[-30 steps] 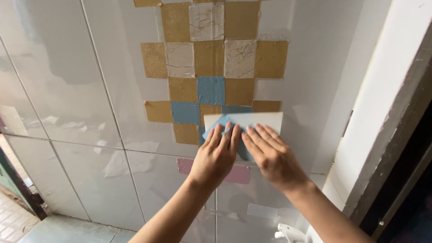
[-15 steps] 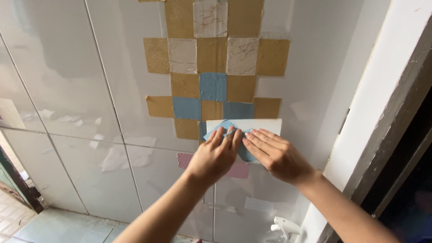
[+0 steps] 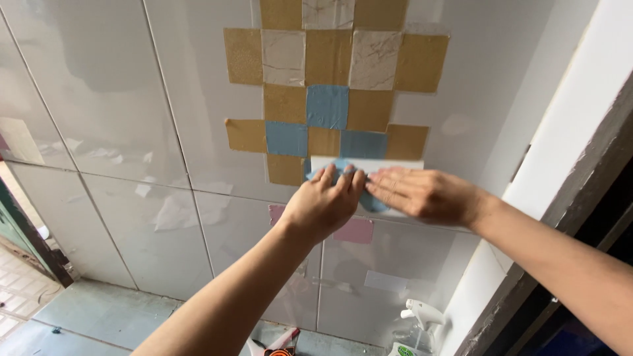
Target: Applying decorative vinyl decals to a tiled wall using a squeegee and scissors.
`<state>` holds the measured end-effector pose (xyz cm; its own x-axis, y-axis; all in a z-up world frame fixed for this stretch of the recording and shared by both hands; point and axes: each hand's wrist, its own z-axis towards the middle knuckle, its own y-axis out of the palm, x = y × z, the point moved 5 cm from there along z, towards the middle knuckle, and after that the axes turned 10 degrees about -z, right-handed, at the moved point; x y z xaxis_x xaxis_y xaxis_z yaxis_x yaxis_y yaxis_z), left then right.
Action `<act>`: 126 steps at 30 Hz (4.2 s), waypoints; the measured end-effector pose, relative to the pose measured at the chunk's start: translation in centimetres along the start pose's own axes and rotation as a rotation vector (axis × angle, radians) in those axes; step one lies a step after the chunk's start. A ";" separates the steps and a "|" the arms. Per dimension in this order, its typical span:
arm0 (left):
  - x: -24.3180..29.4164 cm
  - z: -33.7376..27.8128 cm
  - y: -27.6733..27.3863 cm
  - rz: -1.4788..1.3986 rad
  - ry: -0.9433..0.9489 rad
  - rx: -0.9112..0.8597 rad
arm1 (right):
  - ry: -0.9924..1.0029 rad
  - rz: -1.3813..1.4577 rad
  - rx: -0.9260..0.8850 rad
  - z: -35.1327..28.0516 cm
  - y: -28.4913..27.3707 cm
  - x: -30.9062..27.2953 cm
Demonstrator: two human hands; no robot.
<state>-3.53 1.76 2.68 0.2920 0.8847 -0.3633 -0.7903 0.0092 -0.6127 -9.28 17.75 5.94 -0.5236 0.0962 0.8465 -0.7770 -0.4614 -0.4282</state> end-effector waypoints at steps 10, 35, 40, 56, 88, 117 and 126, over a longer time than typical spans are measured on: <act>0.9 -0.4 1.5 0.057 -0.039 0.104 | 0.066 -0.044 -0.006 -0.1 -1.3 -0.7; -5.1 -1.9 0.2 -1.076 -1.144 0.216 | 1.046 -0.217 -0.159 -1.9 5.5 4.5; -2.9 1.2 0.5 -0.912 -0.821 0.466 | 1.025 -0.249 -0.178 -2.5 5.9 4.4; -3.6 0.2 0.0 -0.753 -0.759 0.495 | 0.991 -0.251 -0.152 -2.9 5.7 4.5; 1.8 -0.7 -0.3 -0.007 0.006 0.321 | 0.602 -0.016 0.003 -2.3 5.5 -2.5; 2.1 2.3 -1.6 -0.136 -0.027 0.143 | 0.585 0.095 0.040 -2.2 1.3 0.9; 2.5 1.8 -0.4 -0.073 -0.003 0.155 | 0.496 0.123 0.054 -2.6 1.6 0.6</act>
<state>-3.43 4.82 3.31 0.3507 0.8803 -0.3196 -0.8406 0.1455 -0.5217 -11.73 19.38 4.95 -0.7228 0.4393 0.5335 -0.6871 -0.5392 -0.4869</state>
